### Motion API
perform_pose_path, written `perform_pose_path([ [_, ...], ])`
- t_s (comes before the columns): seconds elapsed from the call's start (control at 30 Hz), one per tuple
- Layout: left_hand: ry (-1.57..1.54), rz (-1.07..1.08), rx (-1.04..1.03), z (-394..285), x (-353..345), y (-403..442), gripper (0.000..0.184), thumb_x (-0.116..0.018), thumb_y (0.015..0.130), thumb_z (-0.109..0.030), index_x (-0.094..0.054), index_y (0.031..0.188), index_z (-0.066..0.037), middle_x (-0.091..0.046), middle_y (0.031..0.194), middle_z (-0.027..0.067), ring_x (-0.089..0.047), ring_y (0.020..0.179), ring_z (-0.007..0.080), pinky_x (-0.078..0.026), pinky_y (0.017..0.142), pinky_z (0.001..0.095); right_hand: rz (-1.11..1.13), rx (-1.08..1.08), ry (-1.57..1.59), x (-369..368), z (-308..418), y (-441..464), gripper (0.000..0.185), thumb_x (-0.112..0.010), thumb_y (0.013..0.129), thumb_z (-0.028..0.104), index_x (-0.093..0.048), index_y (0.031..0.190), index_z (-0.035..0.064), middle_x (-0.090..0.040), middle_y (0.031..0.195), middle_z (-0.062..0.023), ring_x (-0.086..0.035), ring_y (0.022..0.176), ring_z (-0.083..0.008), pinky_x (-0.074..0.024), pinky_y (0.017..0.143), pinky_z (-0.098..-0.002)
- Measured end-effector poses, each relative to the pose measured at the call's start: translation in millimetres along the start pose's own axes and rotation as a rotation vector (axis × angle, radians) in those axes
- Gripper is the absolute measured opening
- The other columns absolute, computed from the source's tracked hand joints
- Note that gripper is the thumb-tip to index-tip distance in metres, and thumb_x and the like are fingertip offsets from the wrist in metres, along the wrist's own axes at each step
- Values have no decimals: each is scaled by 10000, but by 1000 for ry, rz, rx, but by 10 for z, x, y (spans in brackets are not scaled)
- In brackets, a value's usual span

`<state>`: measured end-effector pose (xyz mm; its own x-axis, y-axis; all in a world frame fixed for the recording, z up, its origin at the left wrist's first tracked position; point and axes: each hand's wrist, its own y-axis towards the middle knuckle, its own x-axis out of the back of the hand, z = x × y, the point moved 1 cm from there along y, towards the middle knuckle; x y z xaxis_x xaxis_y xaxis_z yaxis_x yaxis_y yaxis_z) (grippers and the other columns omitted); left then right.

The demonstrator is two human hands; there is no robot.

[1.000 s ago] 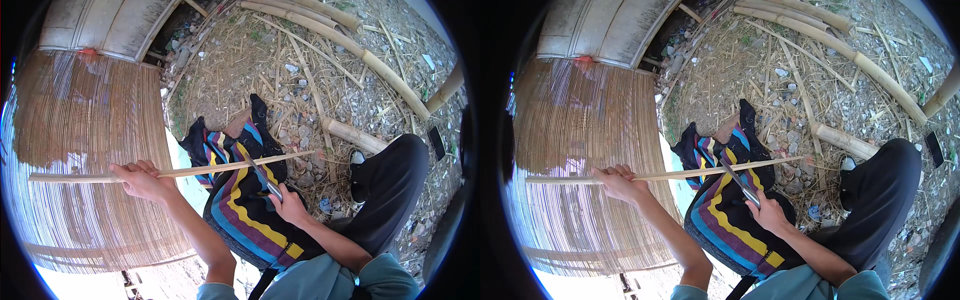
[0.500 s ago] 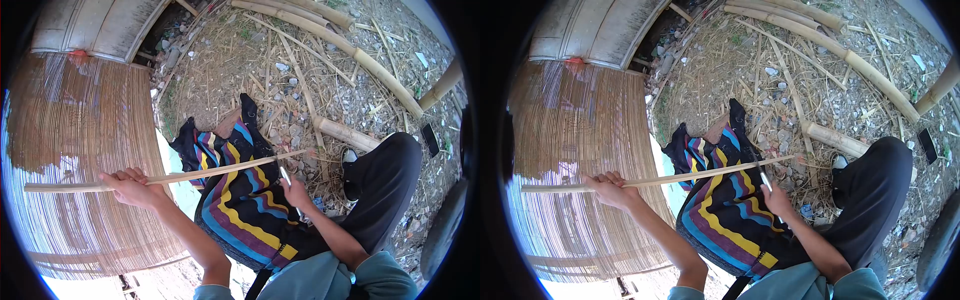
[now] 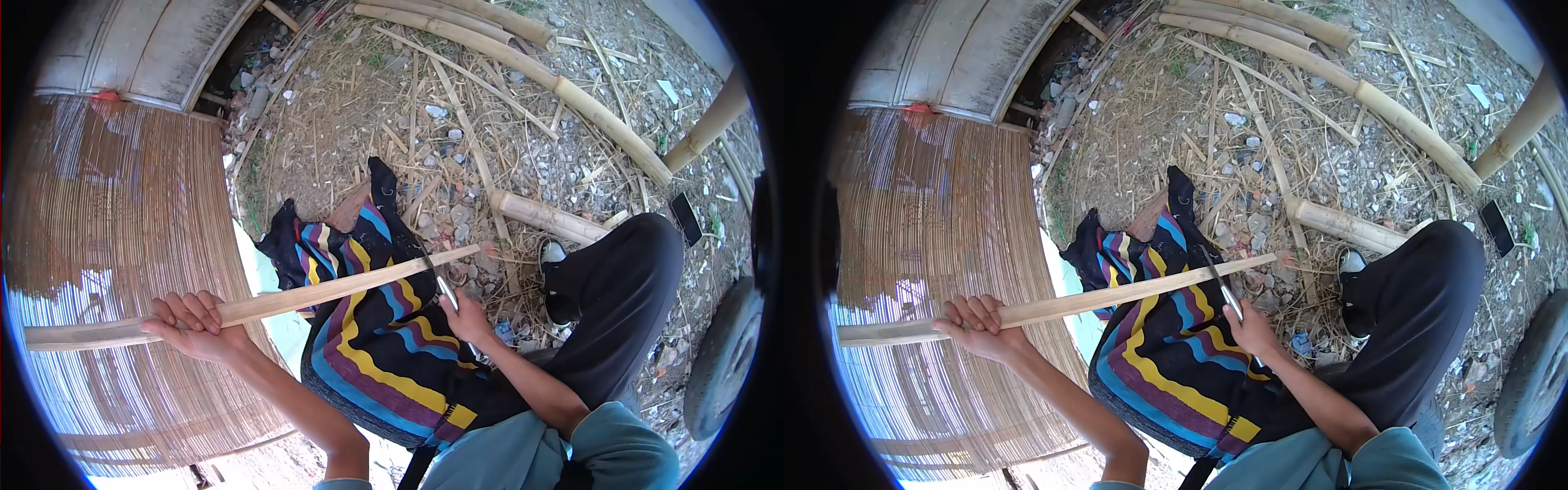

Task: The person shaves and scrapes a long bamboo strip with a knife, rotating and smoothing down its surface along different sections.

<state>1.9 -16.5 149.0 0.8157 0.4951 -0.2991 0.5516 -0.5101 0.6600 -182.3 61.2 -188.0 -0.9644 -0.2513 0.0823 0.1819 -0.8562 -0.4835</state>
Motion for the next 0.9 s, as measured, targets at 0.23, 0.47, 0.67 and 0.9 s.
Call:
perform_pose_path([
  [0.23, -506, 437, 152, -5, 6, 9, 402, -445, 891, -505, -369, 774, -128, -314, 448, -45, -288, 283, 18, -250, 261, 143, 240, 387, 141, 113, 974, -390, 283, -477, 928, 312, -458, 960, 31, -550, 603, -215, -591, 610, -410, -450, 538, -454],
  [0.47, -517, 413, 119, 25, -77, 7, 437, -464, 877, -514, -349, 820, -96, -364, 469, -23, -335, 277, 29, -291, 254, 149, 185, 421, 72, 128, 1009, -425, 301, -490, 919, 321, -454, 965, 26, -565, 610, -224, -591, 588, -413, -461, 525, -474],
  [0.67, -607, 532, 103, 109, 174, 110, 470, -446, 895, -485, -443, 883, -15, -358, 492, -29, -312, 270, 19, -296, 237, 149, -27, 201, -121, 272, 313, -4, 382, -476, 912, 386, -504, 958, 8, -590, 659, -255, -596, 661, -453, -484, 600, -506],
  [0.9, -373, 326, 65, 77, -50, 2, 420, -433, 912, -465, -454, 832, -53, -355, 473, -39, -292, 272, 10, -270, 236, 144, 160, 350, 114, 138, 799, -358, 342, -500, 910, 362, -494, 953, 23, -564, 594, -221, -595, 574, -410, -456, 510, -463],
])
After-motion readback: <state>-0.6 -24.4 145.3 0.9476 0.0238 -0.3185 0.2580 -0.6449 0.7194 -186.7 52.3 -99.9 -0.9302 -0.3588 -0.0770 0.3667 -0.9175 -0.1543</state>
